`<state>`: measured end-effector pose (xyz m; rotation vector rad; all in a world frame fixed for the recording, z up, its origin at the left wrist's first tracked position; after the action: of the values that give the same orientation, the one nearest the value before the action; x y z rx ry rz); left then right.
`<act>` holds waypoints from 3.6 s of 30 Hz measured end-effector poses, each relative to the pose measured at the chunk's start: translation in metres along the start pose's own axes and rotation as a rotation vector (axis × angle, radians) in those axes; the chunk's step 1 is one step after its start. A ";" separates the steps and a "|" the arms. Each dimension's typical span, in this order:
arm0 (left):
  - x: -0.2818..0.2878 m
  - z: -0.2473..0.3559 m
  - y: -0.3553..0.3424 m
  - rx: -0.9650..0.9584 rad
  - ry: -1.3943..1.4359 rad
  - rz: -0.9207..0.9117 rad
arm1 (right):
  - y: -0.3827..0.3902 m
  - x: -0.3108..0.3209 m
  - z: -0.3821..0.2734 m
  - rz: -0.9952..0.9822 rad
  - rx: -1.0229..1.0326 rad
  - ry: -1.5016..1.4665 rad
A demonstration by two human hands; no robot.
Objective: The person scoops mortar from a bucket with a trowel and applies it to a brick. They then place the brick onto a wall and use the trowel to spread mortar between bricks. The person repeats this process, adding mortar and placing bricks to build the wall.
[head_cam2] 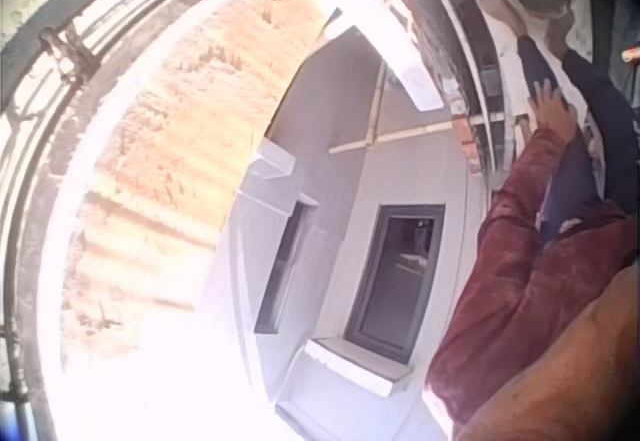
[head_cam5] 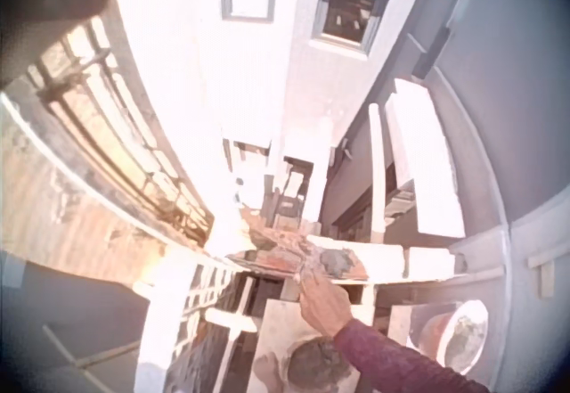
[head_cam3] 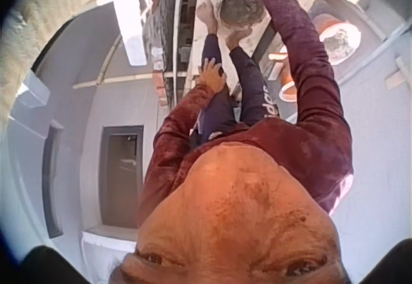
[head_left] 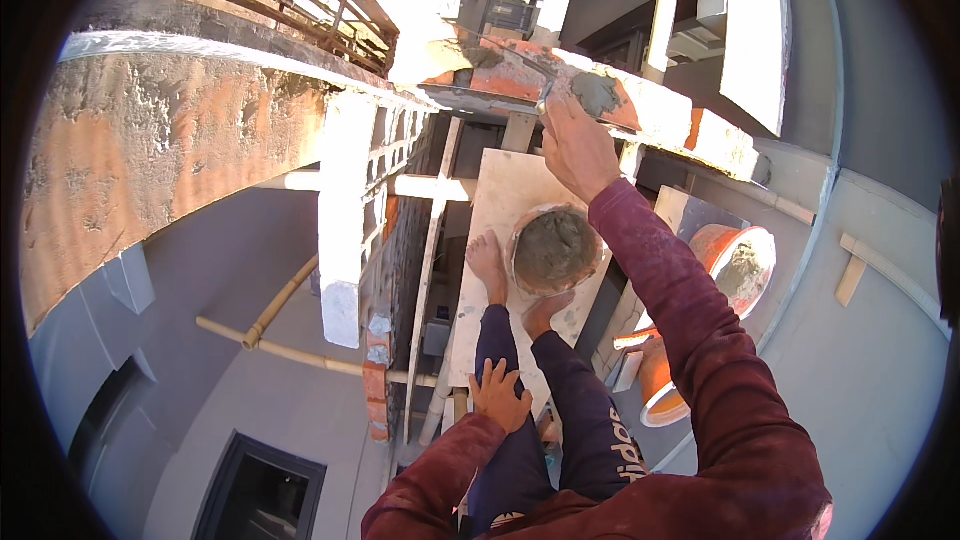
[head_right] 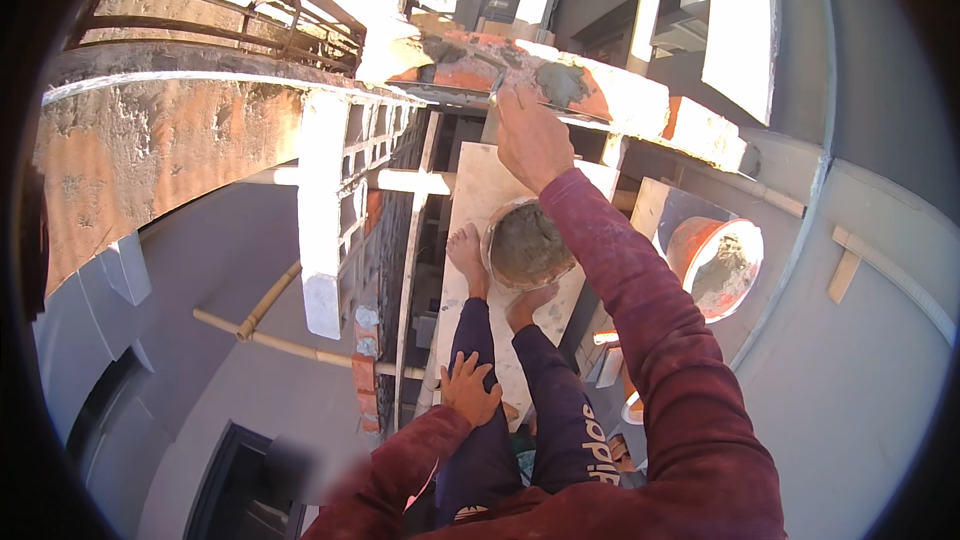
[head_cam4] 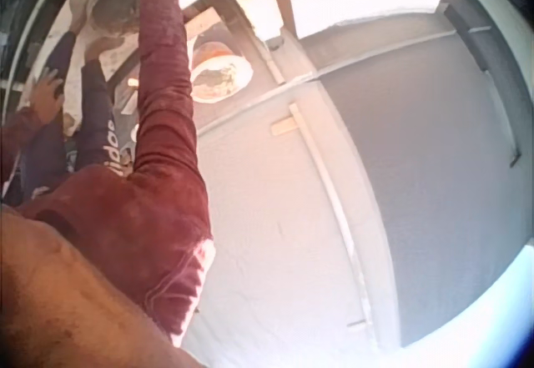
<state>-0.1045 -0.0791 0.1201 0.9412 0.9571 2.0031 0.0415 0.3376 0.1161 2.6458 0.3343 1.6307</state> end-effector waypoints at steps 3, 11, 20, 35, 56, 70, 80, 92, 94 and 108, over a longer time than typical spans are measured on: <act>0.005 0.002 -0.001 0.004 0.013 -0.004 | 0.025 0.001 0.006 -0.051 -0.204 -0.266; 0.017 0.006 -0.006 0.012 0.004 -0.056 | 0.021 -0.056 -0.047 -0.122 -0.356 -0.258; 0.021 0.002 -0.009 0.007 -0.013 -0.068 | 0.042 -0.023 -0.062 -0.295 -0.398 -0.871; 0.021 0.000 -0.009 0.004 -0.011 -0.057 | 0.054 -0.083 -0.070 -0.696 -0.673 -1.981; 0.019 0.002 -0.008 -0.016 -0.031 -0.037 | 0.043 -0.089 -0.058 -0.571 -0.658 -2.411; 0.020 0.002 -0.007 -0.019 -0.039 -0.035 | 0.045 -0.087 -0.064 -0.656 -0.562 -2.429; 0.023 0.002 -0.008 -0.007 -0.035 -0.049 | 0.048 -0.087 -0.066 -0.562 -0.706 -2.470; 0.022 0.002 -0.008 -0.004 0.005 -0.021 | 0.030 -0.101 -0.078 -0.569 -0.610 -2.355; 0.022 0.002 -0.008 -0.012 -0.013 -0.029 | 0.042 -0.104 -0.071 -0.519 -0.722 -2.299; 0.022 0.002 -0.010 -0.007 -0.006 -0.027 | 0.026 -0.110 -0.075 -0.609 -0.643 -2.261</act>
<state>-0.1102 -0.0558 0.1189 0.9257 0.9537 1.9791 -0.0680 0.2844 0.0562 1.8071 0.2495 -1.3274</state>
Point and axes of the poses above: each hand's wrist, its own y-axis away from the middle knuckle, its own x-axis out of the back of the hand, z = x × y, the point moved 4 cm from there along -y, towards the middle knuckle, and after that the axes turned 5 degrees about -x, right-handed, at the moved point
